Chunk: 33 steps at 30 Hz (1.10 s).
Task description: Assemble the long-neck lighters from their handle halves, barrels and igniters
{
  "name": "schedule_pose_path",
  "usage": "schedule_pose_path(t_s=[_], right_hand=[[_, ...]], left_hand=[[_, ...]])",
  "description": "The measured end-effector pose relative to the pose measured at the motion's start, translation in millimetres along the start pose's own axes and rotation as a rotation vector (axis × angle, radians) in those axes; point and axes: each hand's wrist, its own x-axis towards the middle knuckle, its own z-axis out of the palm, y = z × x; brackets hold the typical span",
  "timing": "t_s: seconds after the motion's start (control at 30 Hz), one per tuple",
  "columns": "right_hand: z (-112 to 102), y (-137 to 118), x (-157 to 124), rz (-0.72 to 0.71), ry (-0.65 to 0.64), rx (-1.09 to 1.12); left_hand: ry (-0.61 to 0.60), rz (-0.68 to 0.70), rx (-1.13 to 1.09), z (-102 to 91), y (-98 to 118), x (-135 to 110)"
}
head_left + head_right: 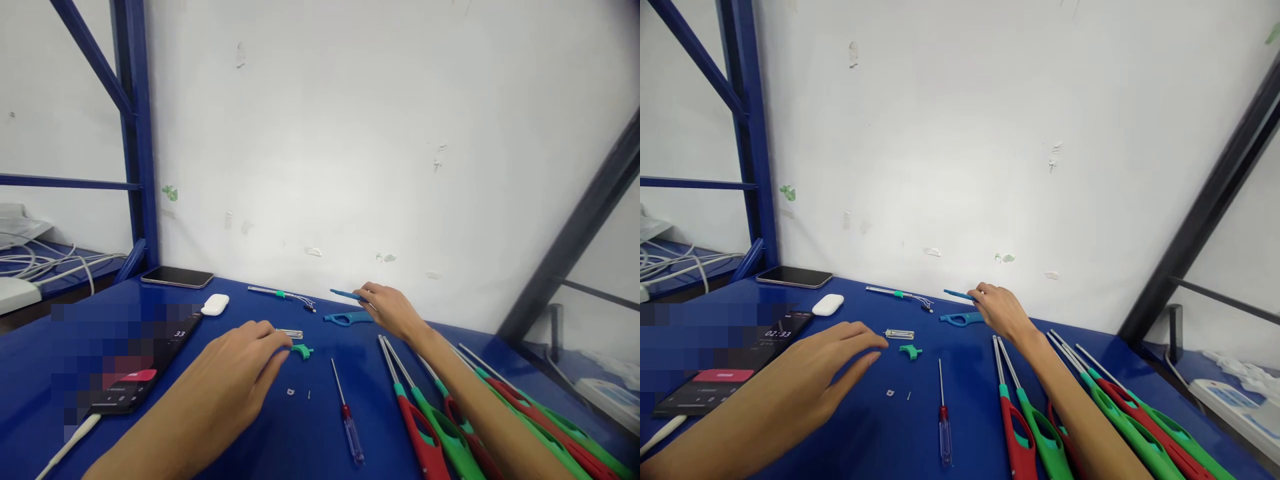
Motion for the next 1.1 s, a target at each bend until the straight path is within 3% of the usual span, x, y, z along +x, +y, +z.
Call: schedule_pose_path(t_s=[0.13,0.27,0.4,0.53,0.63,0.8,0.87,0.97,1.07,1.1], right_hand=[[-36.5,-30.5,-45.2,-0.174,0.261,-0.07],[-63.7,-61.3,-76.8,-0.321,0.461,-0.099],[-74.5,-79.1,-84.6,-0.364,0.553,-0.119],[-73.4,-87.6,-79.7,-0.298,0.608,-0.012],[-69.4,-95.7,-77.5,-0.262,0.521,0.111],[-66.1,-120.4,-88.4,-0.237,0.3,0.324],[-66.8,-129.4,-93.5,-0.177,0.25,0.391],[-63.1,-132.8,-97.8,-0.079,0.056,0.45],[-48.9,-121.6,-102.8,-0.049,-0.14,0.491],[-43.1,-115.6,-105.3,-0.038,-0.141,0.491]], left_hand=[[0.066,-0.089,-0.061,-0.2,8.1,1.1],[0.04,-0.028,-0.255,-1.8,25.0,-0.2],[0.087,0.049,-0.337,-4.0,33.9,-0.6],[0.096,0.019,-0.33,-7.6,32.6,-1.0],[0.051,-0.12,-0.35,-10.7,26.9,-2.7],[-0.174,-0.315,-0.377,-18.4,9.7,-9.2],[-0.165,-0.358,-0.374,-22.0,2.8,-12.4],[-0.154,-0.398,-0.355,-26.4,-4.3,-16.0],[-0.183,-0.407,-0.372,-27.5,-8.1,-16.9],[-0.195,-0.406,-0.385,-26.8,-8.8,-16.8]])
